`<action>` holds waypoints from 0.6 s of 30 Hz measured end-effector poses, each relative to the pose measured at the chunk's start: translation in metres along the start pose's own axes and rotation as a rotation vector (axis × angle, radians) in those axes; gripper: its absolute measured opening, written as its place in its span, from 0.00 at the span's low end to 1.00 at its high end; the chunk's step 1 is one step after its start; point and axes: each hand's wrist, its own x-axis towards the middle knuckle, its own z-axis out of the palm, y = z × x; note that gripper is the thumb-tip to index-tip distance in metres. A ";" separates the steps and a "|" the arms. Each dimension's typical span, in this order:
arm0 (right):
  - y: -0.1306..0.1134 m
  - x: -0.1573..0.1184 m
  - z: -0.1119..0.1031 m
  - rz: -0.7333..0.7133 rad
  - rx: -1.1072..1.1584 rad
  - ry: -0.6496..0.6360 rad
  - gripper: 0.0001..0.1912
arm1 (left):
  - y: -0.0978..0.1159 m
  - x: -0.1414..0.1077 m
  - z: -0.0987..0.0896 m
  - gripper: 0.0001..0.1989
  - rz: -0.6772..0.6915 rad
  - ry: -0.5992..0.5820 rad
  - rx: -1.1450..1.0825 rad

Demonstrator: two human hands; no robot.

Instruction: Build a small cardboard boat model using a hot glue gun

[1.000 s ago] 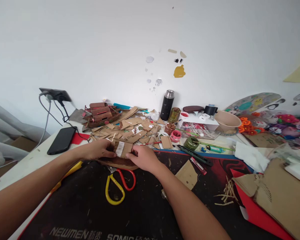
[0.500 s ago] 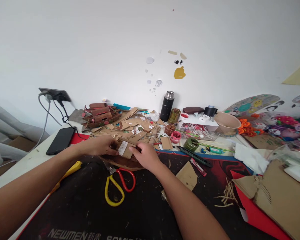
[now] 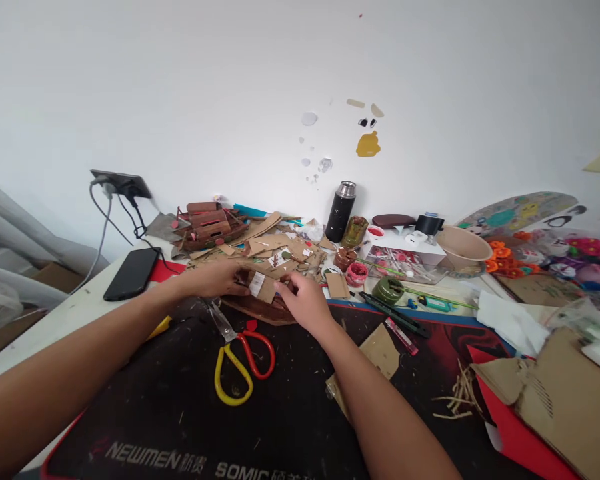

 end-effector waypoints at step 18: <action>0.007 -0.001 0.003 -0.061 0.130 0.108 0.14 | -0.053 -0.145 -0.015 0.26 -0.349 0.097 0.169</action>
